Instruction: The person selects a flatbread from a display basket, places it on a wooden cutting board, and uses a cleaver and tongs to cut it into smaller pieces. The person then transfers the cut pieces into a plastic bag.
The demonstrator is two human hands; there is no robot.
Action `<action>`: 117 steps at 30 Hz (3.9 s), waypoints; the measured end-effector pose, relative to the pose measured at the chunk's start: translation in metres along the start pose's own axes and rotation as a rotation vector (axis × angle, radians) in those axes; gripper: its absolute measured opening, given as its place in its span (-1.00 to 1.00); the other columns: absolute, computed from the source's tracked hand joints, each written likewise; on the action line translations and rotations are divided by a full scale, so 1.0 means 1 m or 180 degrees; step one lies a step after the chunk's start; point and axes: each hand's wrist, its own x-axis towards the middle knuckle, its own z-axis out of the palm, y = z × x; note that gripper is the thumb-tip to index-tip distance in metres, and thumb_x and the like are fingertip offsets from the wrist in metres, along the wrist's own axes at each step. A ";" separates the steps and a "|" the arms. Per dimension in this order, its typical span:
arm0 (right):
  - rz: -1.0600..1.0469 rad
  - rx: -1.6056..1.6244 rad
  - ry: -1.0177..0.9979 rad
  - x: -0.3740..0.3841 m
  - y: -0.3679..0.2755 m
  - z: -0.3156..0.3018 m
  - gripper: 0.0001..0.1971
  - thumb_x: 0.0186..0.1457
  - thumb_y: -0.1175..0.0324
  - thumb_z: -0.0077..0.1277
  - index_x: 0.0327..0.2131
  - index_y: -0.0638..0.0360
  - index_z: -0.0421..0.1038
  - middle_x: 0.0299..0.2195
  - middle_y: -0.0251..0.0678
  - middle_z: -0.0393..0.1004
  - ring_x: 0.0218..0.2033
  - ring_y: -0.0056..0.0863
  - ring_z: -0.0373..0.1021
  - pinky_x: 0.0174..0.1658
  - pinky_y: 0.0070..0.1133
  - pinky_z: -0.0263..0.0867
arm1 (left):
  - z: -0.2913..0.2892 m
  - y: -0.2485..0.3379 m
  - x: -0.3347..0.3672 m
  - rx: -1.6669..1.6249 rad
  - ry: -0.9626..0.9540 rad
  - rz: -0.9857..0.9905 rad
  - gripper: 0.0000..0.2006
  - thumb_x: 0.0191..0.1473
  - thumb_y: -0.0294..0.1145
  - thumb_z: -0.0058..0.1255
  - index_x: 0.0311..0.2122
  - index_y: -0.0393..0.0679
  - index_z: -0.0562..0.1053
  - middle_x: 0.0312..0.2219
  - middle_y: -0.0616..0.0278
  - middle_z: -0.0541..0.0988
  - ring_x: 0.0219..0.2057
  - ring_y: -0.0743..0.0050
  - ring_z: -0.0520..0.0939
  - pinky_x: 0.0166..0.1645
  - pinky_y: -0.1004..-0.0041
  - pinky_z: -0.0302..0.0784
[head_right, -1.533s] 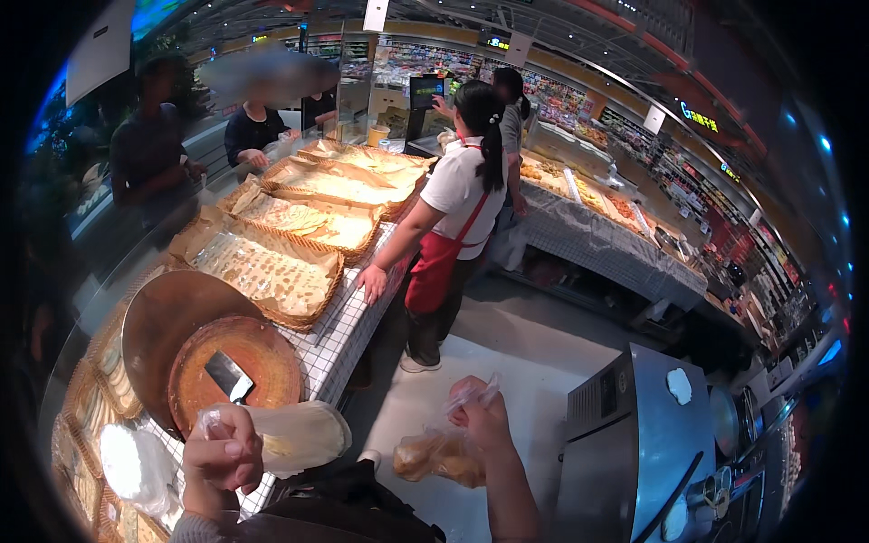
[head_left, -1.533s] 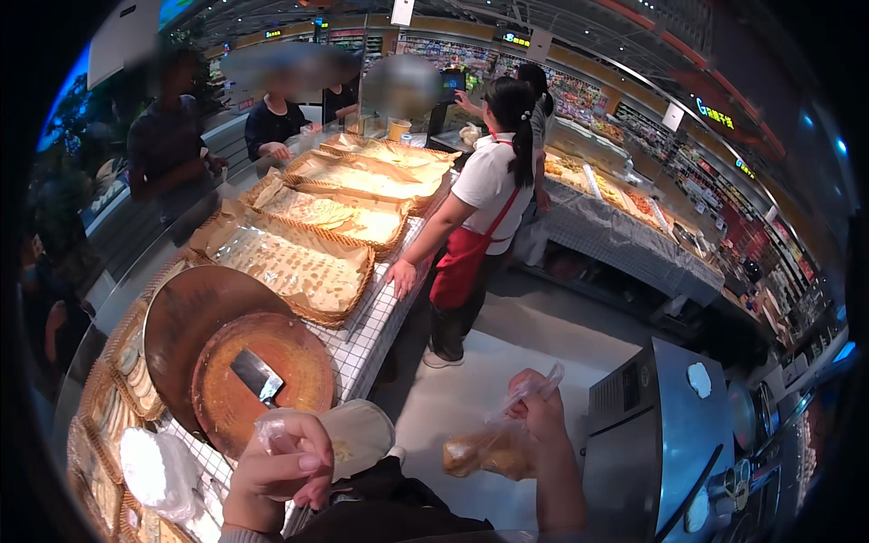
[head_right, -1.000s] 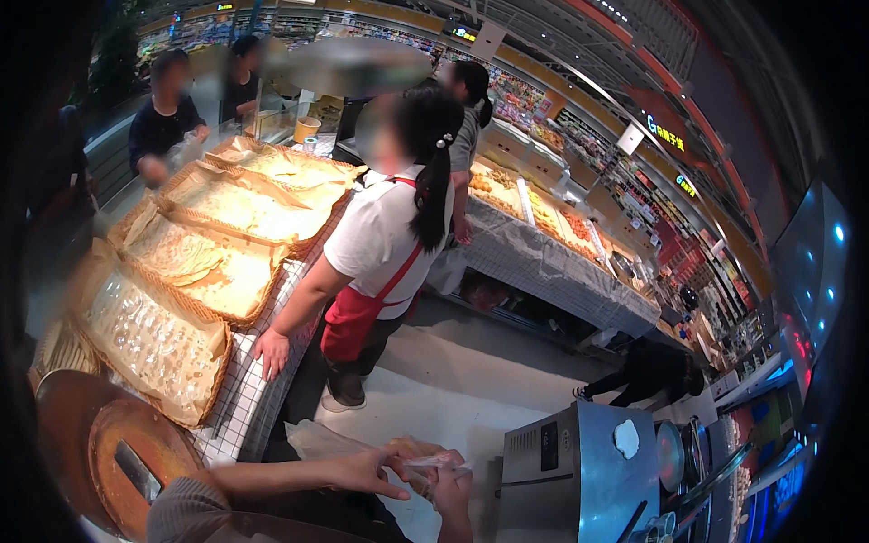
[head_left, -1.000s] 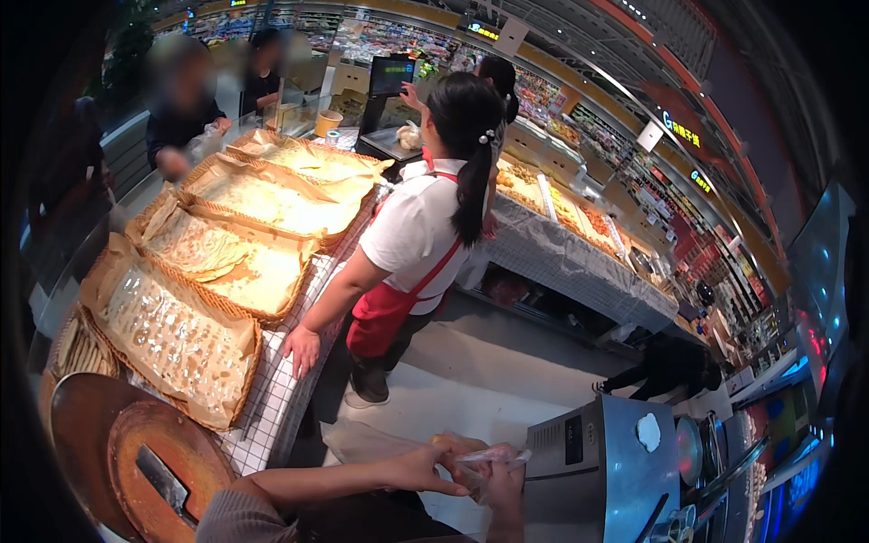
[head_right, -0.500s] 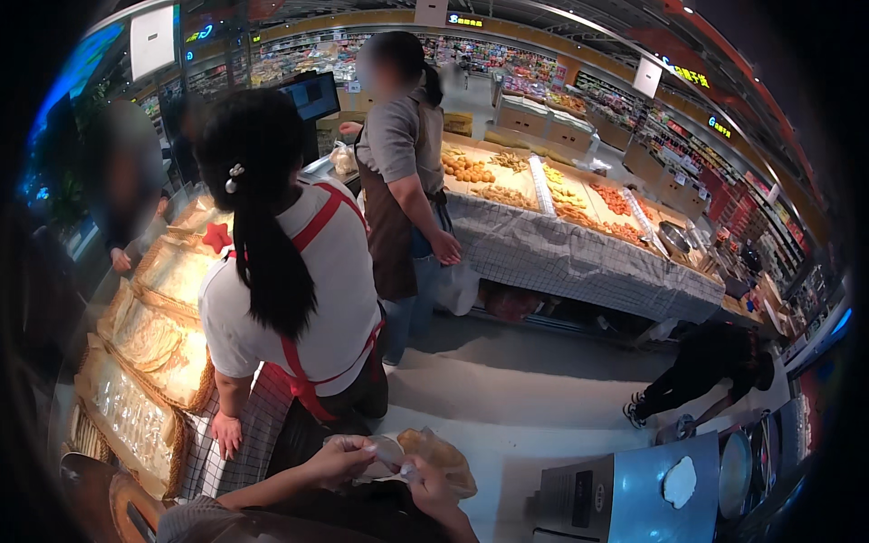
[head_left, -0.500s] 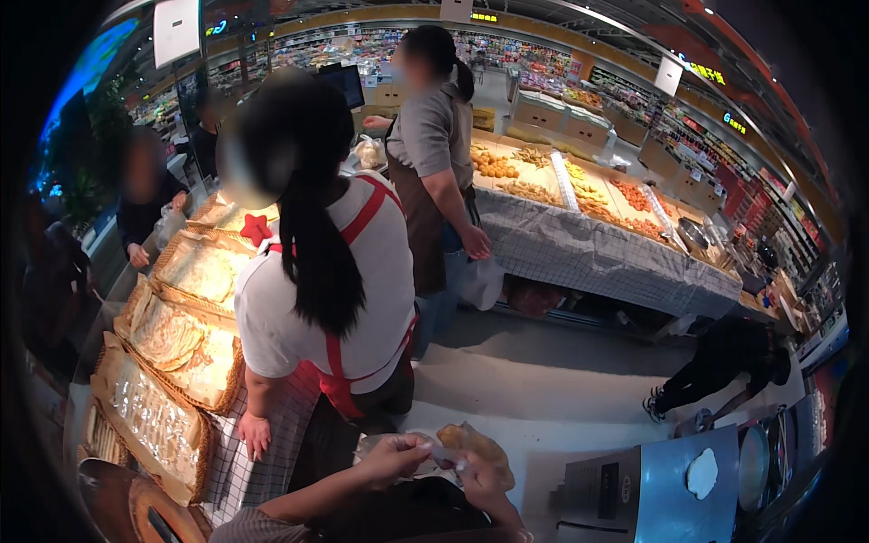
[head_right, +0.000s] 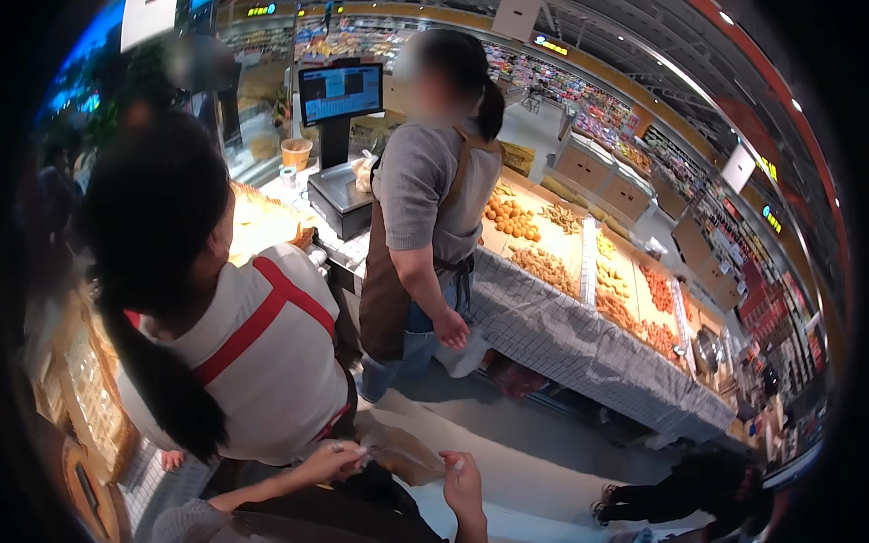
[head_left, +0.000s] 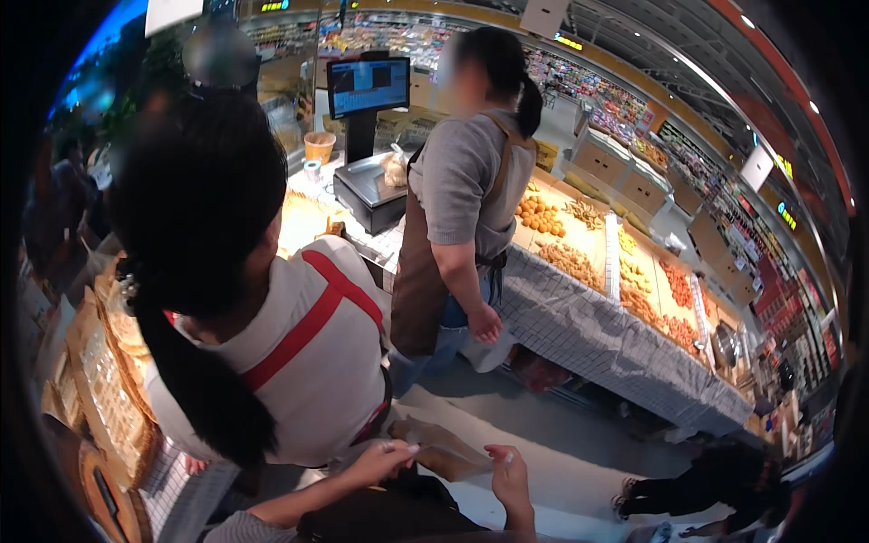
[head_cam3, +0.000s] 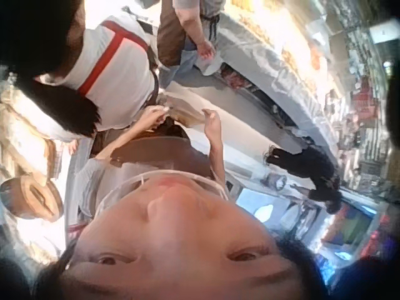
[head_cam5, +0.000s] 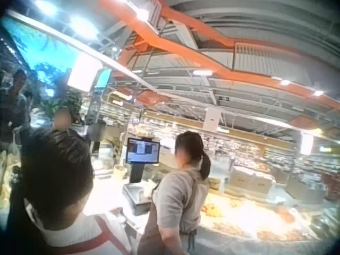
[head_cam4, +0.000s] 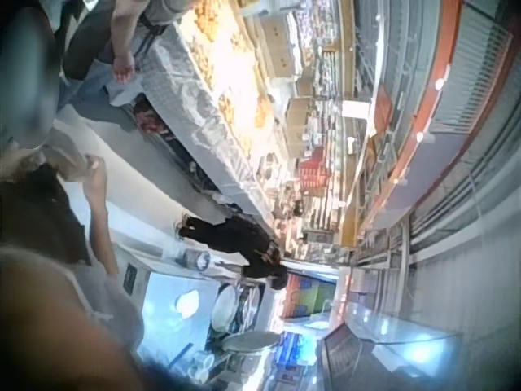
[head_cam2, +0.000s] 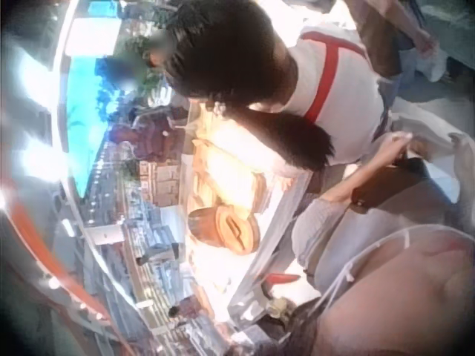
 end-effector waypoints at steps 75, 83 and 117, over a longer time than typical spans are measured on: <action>0.1083 0.1457 -0.3182 0.381 0.057 0.155 -0.71 0.29 0.23 -0.13 -0.09 0.19 0.48 -0.49 -0.54 0.43 -0.57 -0.83 0.17 -0.45 -0.81 0.17 | -0.128 0.019 0.172 -0.2313 0.2719 0.0338 -0.57 -0.02 -0.77 -0.03 -0.03 -0.27 0.21 -0.19 -0.09 0.46 -0.35 0.24 0.58 -0.31 0.38 0.63; 0.0406 0.1025 -0.3288 0.390 0.070 0.169 -0.73 0.27 0.19 -0.09 -0.13 0.09 0.53 -0.36 -0.52 0.42 -0.46 -0.77 0.22 -0.36 -0.75 0.19 | -0.099 0.051 0.183 -0.2197 0.3382 0.0871 -0.68 -0.01 -0.68 0.07 -0.19 -0.20 0.22 -0.38 0.03 0.59 -0.44 0.43 0.59 -0.39 0.56 0.48; -0.0489 0.1429 -0.4225 0.408 0.052 0.160 -0.76 0.22 0.27 0.00 -0.15 0.18 0.53 -0.32 -0.36 0.44 -0.23 -0.61 0.35 -0.17 -0.68 0.26 | -0.035 0.074 0.210 -0.1848 0.4624 0.1945 -0.88 -0.02 -0.57 0.01 -0.34 -0.16 0.35 -0.48 0.23 0.54 -0.33 0.48 0.59 -0.31 0.61 0.33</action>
